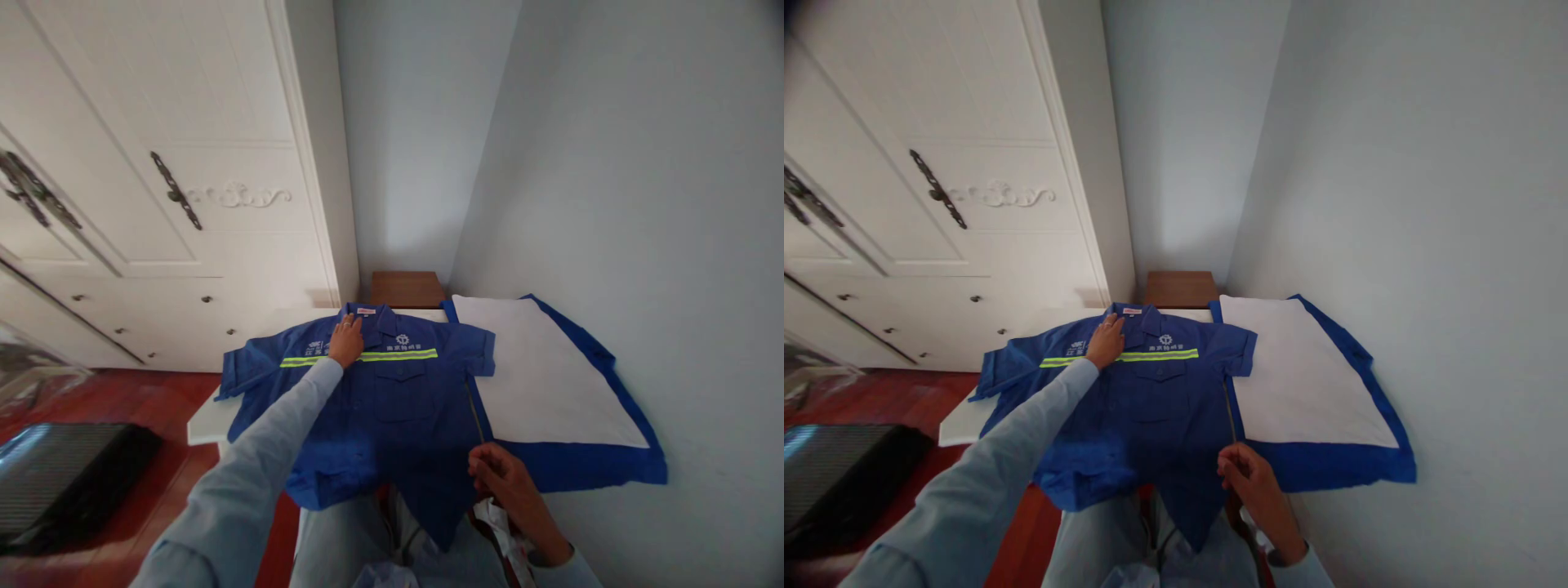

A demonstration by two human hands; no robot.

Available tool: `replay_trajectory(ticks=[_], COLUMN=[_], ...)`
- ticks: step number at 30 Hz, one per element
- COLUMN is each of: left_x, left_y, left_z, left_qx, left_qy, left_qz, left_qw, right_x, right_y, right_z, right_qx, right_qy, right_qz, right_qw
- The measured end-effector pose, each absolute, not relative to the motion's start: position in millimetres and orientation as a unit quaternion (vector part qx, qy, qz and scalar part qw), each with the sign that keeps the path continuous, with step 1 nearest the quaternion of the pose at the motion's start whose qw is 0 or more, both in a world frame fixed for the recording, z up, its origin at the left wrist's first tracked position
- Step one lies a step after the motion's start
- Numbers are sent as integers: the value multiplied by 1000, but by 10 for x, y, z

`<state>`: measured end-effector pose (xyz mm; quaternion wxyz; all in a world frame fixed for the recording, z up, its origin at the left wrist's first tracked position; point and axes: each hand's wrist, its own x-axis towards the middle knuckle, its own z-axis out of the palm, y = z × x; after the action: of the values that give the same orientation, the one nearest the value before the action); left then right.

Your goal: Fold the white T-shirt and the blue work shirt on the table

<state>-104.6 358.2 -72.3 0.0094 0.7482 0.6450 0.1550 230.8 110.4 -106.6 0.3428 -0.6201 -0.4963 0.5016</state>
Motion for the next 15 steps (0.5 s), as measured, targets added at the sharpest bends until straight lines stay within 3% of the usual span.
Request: replay_trajectory(ticks=[8, 12, 15], left_x=[-348, -576, -997], left_y=[2357, 1853, 1715], left_z=[-1093, -1241, -1252], left_qx=[747, 735, 690], left_qy=[574, 605, 672], left_qz=[325, 305, 270], left_qw=[75, 31, -6], right_x=[2052, 2071, 2218], right_y=[1067, 962, 889], right_z=[-1079, -1362, -1726], right_qx=[-551, -547, -645], right_qy=[-584, -674, -636], right_qz=[549, 486, 416], right_qw=[231, 99, 78])
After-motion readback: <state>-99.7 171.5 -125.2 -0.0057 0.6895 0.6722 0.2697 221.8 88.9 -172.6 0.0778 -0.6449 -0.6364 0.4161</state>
